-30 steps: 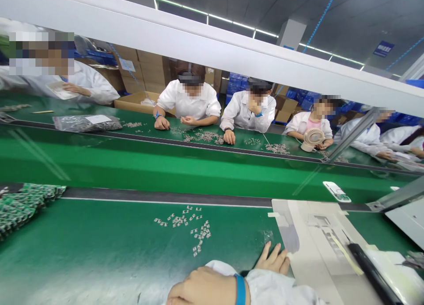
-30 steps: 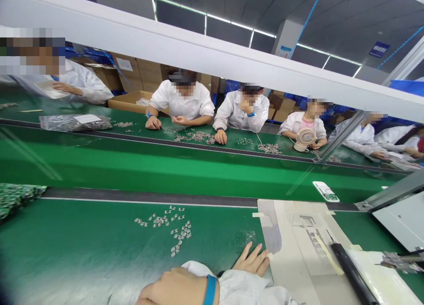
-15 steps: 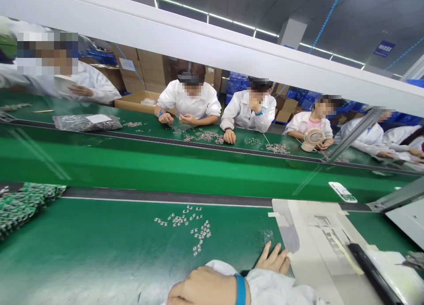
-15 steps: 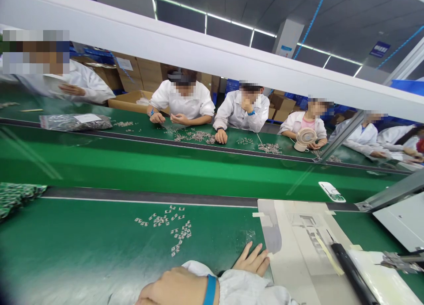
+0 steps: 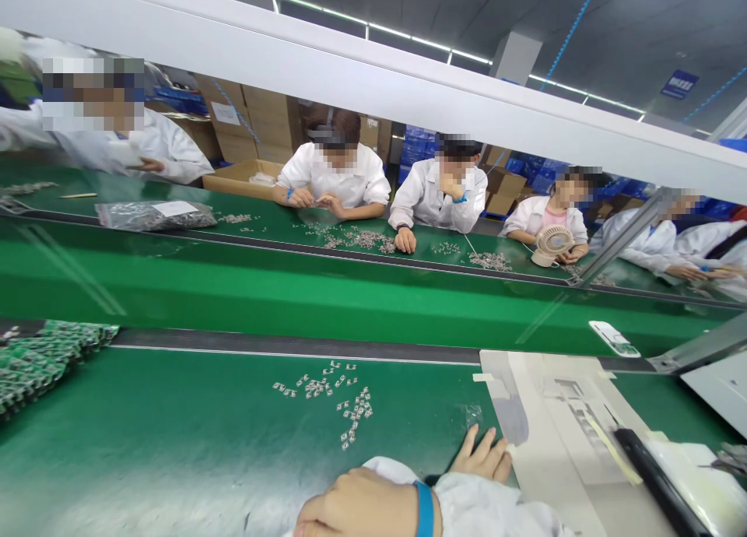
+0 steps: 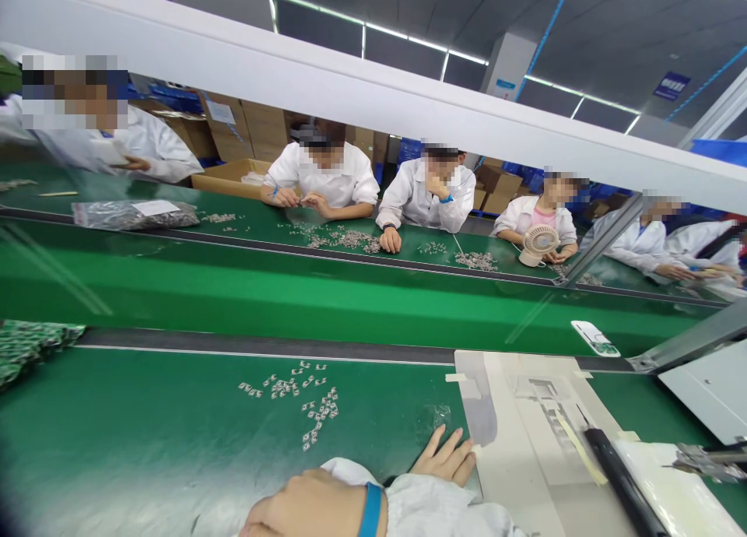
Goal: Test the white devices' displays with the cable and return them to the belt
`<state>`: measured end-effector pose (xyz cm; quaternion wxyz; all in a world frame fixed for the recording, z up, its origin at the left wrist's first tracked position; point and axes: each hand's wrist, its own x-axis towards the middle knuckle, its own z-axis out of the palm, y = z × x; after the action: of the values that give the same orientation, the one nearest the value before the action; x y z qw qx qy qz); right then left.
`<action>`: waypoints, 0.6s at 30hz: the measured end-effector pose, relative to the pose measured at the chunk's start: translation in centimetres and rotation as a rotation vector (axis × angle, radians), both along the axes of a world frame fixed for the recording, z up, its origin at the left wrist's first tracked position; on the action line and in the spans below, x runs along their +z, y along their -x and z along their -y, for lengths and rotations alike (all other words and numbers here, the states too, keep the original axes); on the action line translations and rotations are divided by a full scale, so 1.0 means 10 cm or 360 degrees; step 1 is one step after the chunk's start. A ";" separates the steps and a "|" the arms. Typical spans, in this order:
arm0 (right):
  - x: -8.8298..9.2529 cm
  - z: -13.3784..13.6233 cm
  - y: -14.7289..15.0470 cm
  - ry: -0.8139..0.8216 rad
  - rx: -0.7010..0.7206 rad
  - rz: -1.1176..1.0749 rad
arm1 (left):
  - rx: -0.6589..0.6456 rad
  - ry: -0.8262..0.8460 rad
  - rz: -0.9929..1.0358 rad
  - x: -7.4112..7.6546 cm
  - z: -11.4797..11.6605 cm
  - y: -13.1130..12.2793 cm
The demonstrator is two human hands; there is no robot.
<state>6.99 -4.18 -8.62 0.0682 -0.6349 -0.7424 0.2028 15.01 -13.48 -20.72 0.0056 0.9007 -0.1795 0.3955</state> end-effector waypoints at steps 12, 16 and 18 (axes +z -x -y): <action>0.07 0.06 -0.01 0.0028 -0.0018 -0.0012 | 0.0004 -0.0025 -0.0014 0.05 -0.03 0.02; 0.07 0.06 -0.01 0.0038 -0.0020 -0.0007 | 0.0027 -0.0066 -0.0045 0.09 -0.04 0.04; 0.08 0.06 -0.01 0.0043 -0.0021 -0.0011 | 0.0033 -0.0078 -0.0047 0.10 -0.05 0.05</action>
<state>7.10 -4.75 -7.87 0.0637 -0.6400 -0.7350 0.2146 14.54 -13.01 -19.76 -0.0180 0.9081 -0.1798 0.3778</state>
